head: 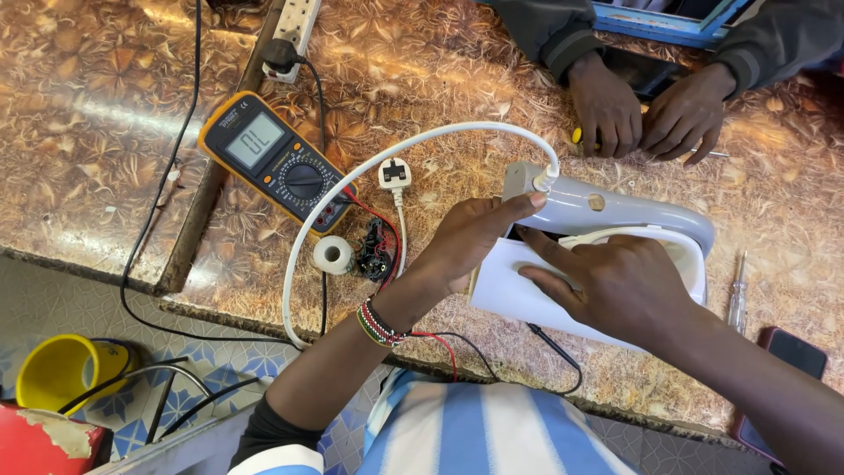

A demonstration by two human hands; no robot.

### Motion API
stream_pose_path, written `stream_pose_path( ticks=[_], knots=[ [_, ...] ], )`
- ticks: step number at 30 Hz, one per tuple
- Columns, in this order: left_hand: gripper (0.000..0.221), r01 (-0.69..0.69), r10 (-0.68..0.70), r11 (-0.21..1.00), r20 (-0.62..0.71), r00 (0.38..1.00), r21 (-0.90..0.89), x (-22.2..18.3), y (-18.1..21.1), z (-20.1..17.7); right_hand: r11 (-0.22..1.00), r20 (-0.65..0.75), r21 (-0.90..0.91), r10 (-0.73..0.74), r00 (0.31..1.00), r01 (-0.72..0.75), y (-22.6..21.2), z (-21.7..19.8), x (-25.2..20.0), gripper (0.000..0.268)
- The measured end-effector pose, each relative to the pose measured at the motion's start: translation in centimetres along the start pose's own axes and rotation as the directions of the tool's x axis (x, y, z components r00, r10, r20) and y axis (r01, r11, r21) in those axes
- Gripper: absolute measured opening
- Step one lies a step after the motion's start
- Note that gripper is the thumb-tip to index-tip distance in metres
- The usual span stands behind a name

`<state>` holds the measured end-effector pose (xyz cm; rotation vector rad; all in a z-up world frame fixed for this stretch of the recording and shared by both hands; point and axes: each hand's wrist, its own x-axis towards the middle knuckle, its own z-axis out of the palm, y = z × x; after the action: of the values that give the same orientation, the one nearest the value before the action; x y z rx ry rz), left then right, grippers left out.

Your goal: Reassembling the housing components of an electric kettle, ensuring internal wires and the power cord are properly seated.

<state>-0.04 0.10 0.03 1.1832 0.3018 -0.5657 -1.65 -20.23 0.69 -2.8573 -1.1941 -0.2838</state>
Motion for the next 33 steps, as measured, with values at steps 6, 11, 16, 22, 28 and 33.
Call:
stream_pose_path(
  ticks=[6,11,16,22,28,33],
  knots=[
    [0.039,-0.009,0.009,0.999,-0.001,1.000,-0.050,0.5,-0.6,0.0,0.994,-0.028,-0.110,-0.002,1.000,-0.002,-0.3,-0.1,0.2,0.043],
    [0.032,0.013,-0.015,0.999,-0.050,0.999,-0.031,-0.1,-0.2,0.2,0.997,0.093,-0.001,0.078,0.993,-0.078,0.1,-0.2,0.7,0.046],
    [0.035,-0.002,0.002,0.997,0.007,1.000,-0.075,0.2,-0.8,0.1,0.982,0.301,-0.047,0.189,0.935,-0.183,0.0,-1.1,1.4,0.048],
    [0.051,-0.019,0.016,0.997,0.033,0.999,0.072,-0.5,-0.2,-0.6,0.971,0.012,0.234,0.054,0.998,-0.055,1.4,-0.4,-0.5,0.039],
    [0.043,-0.043,0.046,0.992,-0.019,0.999,0.118,-0.3,-1.1,-0.8,0.967,-0.206,0.255,0.031,0.978,0.024,4.1,-2.2,0.6,0.044],
    [0.042,-0.049,0.054,0.987,-0.032,0.998,0.152,-0.7,-0.9,-0.7,0.903,0.234,0.418,0.000,0.972,-0.100,5.0,-3.3,4.0,0.081]
  ],
)
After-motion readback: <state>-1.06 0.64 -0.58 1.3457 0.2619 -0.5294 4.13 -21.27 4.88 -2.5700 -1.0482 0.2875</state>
